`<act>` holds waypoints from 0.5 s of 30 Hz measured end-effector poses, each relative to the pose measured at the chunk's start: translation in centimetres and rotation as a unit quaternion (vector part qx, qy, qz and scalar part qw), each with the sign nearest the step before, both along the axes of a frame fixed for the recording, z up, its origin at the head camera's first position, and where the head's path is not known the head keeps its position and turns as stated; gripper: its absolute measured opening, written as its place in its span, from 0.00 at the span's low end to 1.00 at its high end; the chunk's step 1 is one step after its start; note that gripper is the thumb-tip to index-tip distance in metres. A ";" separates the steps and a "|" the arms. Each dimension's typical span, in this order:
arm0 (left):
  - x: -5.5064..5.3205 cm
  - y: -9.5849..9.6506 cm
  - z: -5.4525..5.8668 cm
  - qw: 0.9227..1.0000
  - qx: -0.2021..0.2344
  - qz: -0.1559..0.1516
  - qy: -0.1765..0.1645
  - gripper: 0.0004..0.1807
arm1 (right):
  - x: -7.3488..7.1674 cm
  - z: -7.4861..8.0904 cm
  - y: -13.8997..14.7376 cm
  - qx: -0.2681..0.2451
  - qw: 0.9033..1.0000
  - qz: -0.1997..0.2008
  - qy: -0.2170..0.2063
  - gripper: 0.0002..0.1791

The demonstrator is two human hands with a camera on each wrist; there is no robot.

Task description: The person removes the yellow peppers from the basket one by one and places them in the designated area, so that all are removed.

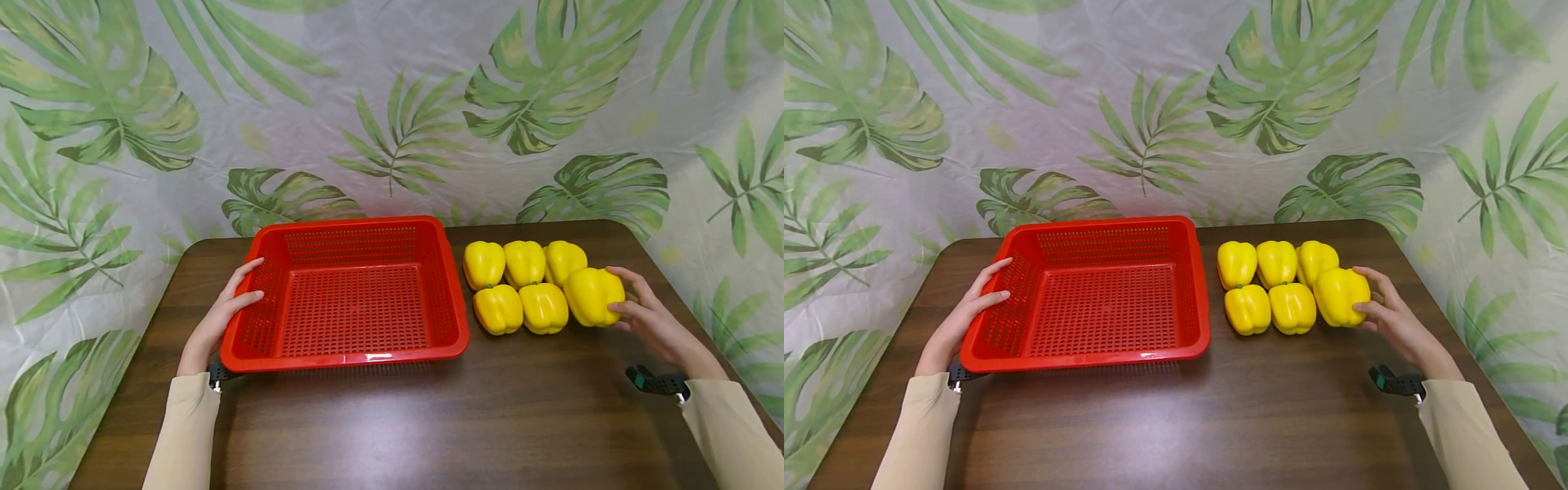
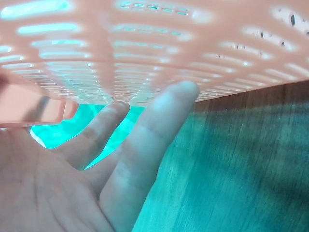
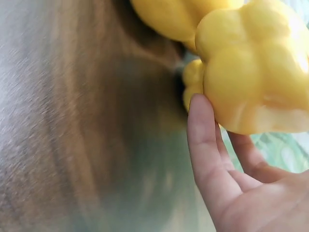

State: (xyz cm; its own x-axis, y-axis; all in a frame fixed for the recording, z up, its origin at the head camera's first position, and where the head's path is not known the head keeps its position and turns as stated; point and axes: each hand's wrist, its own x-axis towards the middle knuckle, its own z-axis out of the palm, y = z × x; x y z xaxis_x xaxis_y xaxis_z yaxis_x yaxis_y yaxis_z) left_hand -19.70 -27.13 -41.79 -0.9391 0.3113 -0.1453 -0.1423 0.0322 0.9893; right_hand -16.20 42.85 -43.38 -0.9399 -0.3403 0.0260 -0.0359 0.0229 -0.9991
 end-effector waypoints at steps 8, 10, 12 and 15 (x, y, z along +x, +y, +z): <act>-0.1 0.0 0.0 1.000 -0.004 0.002 0.002 0.32 | 0.2 -1.0 0.5 0.030 0.999 0.001 -0.012 0.33; 0.0 0.0 0.0 1.000 -0.007 0.003 0.002 0.32 | 0.3 -1.2 0.5 0.042 0.999 -0.004 -0.012 0.33; 0.0 0.0 0.0 1.000 -0.007 0.003 0.001 0.32 | 0.3 -1.4 0.5 0.056 0.998 -0.009 -0.015 0.33; 0.0 0.0 0.0 1.000 -0.007 0.003 0.001 0.32 | 0.3 -1.5 0.6 0.069 0.997 -0.009 -0.018 0.33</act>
State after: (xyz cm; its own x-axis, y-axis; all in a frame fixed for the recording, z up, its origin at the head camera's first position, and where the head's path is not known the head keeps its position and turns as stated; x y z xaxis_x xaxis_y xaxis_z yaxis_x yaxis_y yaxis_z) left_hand -19.68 -27.13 -41.79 -0.9411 0.3044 -0.1473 -0.1405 0.0444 0.9891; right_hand -15.94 43.45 -44.91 -0.9452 -0.3223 -0.0531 0.0006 0.1607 -0.9870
